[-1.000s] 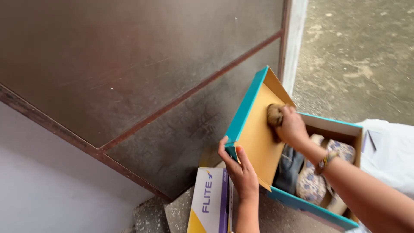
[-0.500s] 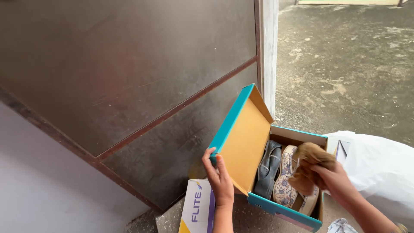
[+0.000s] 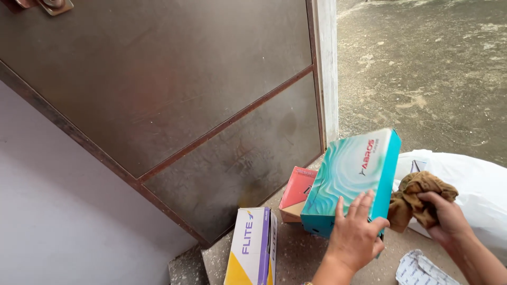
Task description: Organizing various pairs of shoes and sandals into shoeboxes.
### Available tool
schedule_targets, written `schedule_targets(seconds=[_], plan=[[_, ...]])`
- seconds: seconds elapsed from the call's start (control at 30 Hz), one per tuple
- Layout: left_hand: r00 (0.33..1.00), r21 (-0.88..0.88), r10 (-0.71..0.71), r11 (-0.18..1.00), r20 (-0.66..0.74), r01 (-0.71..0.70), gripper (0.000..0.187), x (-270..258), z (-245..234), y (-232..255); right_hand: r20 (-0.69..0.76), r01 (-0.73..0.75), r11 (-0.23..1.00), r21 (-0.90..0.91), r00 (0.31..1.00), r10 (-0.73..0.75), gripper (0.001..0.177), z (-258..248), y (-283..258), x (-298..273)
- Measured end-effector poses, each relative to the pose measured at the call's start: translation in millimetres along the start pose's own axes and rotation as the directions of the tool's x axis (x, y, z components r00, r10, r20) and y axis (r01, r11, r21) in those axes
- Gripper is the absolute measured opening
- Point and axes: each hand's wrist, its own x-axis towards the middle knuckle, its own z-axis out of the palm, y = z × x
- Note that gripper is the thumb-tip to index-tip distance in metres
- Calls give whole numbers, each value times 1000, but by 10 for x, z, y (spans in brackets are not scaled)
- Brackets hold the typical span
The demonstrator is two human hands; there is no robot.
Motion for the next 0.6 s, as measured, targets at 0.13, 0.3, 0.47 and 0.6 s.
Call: schedule_targets(seconds=[0.13, 0.3, 0.47, 0.6], plan=[[996, 48, -12, 999, 93, 7, 32, -197, 103, -59, -23, -46, 998, 52, 999, 48, 28, 61, -110, -144], [959, 210, -73, 978, 274, 15, 30, -279, 5, -109, 15, -49, 995, 82, 999, 48, 34, -42, -170, -262], [929, 178, -104, 983, 355, 42, 36, -131, 71, -15, -22, -18, 992, 123, 1000, 21, 36, 13, -201, -543], [863, 278, -249, 951, 439, 132, 42, 34, 350, -46, 37, 18, 993, 117, 999, -23, 41, -20, -279, -720]])
